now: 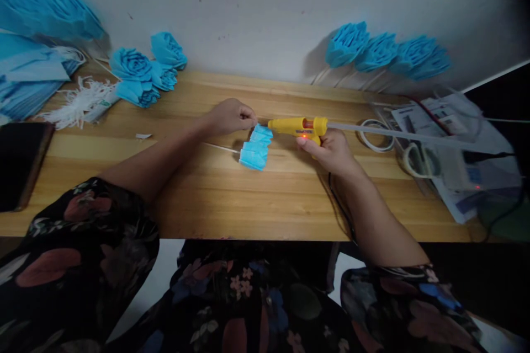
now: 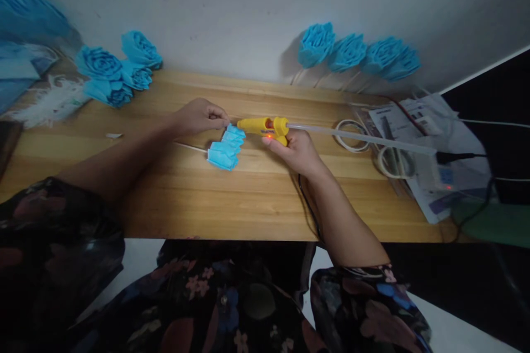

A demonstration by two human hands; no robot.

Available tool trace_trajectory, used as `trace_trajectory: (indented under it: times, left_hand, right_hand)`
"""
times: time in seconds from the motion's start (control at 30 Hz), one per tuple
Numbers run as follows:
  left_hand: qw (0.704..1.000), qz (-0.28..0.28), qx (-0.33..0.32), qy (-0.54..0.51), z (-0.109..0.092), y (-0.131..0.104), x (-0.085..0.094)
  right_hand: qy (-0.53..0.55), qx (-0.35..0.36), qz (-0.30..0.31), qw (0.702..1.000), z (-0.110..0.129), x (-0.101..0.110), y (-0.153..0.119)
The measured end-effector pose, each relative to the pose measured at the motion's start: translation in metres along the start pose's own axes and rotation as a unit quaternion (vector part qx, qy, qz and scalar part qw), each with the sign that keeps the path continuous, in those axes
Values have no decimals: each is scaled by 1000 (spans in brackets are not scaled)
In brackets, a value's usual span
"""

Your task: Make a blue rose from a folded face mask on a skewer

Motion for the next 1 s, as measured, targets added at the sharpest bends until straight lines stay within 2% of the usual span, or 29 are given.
trace_trajectory:
  times: [0.53,1.0]
  left_hand:
    - [1000,9,-13,-18,7,2,-2]
    - [1000,2,-15,-14,2,0,1]
  right_hand:
    - [-5,3,1,1000,5,-5,2]
    - [-13,-4,-18,1000,5,-3,1]
Point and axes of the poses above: each hand's wrist, its own y-axis towards the middle knuckle, its own x-axis out of the back of the hand, z = x × y, the point moved 2 cm from there along y, towards the middle knuckle, and after that the axes turned 10 degrees about y, right-handed, at the moved point
